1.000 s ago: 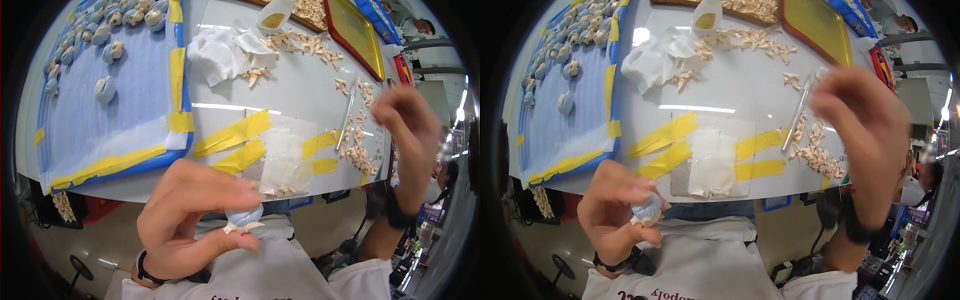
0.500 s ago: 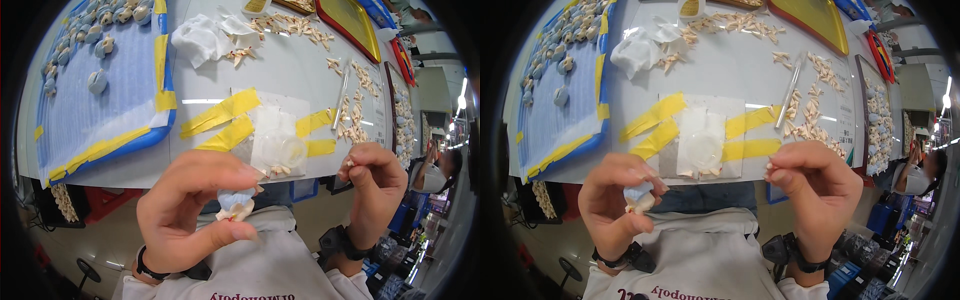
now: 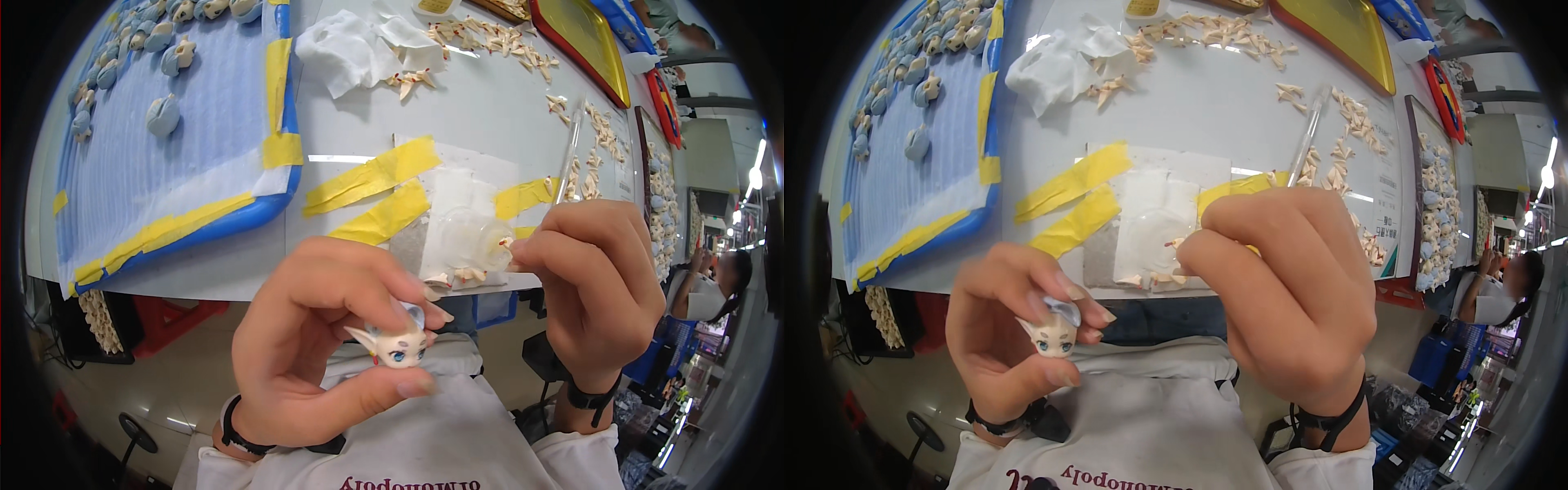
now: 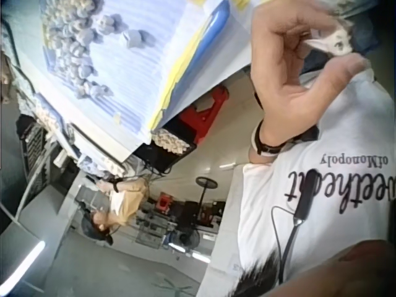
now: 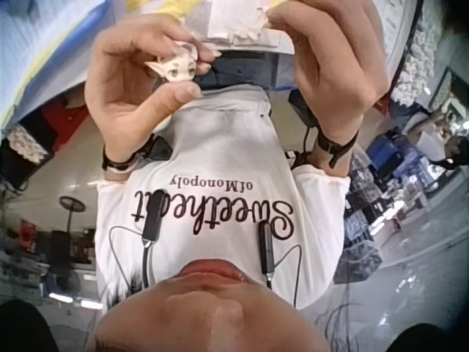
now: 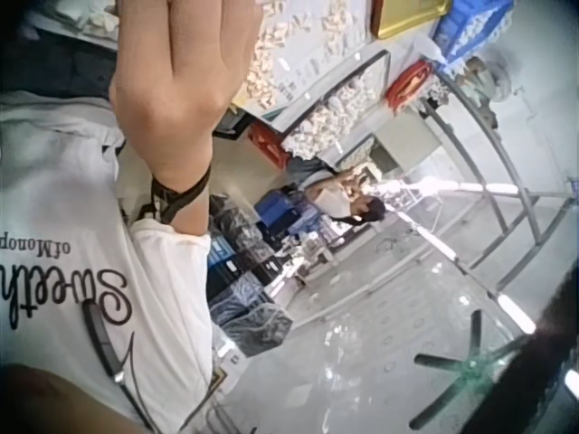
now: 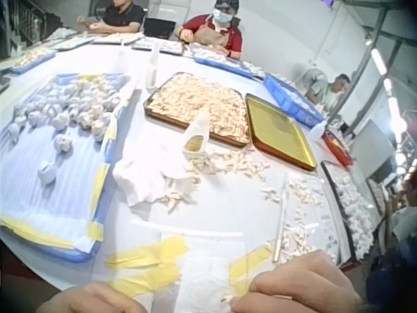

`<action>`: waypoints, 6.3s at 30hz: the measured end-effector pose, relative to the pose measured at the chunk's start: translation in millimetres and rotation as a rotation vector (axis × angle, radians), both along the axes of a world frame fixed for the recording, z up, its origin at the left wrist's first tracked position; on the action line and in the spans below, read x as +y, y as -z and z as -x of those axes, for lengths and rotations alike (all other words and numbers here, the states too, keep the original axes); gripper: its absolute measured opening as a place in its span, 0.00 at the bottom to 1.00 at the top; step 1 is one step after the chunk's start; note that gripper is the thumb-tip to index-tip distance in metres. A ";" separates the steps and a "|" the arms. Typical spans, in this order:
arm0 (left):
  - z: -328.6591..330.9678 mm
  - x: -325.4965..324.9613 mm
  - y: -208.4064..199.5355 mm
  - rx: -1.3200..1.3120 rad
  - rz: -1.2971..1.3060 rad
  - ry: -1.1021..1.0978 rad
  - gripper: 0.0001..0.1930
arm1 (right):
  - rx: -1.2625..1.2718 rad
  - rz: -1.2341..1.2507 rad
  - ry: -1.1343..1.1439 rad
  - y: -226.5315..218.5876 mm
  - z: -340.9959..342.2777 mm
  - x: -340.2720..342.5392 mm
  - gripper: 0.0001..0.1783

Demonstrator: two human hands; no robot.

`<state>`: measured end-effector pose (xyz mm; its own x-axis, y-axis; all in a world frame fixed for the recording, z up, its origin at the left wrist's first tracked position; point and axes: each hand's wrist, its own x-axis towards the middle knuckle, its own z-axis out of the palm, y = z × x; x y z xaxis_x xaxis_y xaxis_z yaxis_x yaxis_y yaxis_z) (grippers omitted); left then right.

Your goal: The person assembles miniature figurines by hand, picking up small white clay pieces and attaching them to blue and white base figures. They repeatedly pick up components from a tray and the table surface, carefully placing and pressing them onto the figurines to form facial features or hair.

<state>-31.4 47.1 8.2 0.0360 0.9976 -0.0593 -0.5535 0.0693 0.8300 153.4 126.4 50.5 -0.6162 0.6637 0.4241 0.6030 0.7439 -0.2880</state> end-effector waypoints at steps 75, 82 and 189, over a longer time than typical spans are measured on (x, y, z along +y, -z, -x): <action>-1.1 1.8 5.7 0.690 -0.630 -0.112 0.14 | 0.283 0.453 -0.207 -13.9 4.5 -37.4 0.15; -2.2 3.3 -0.3 0.853 -0.681 -0.132 0.17 | 0.157 0.300 -0.084 -21.1 16.3 -49.3 0.19; -16.3 -18.8 -1.7 0.566 -0.398 -0.131 0.23 | 0.507 0.057 -0.136 21.1 13.9 -61.0 0.09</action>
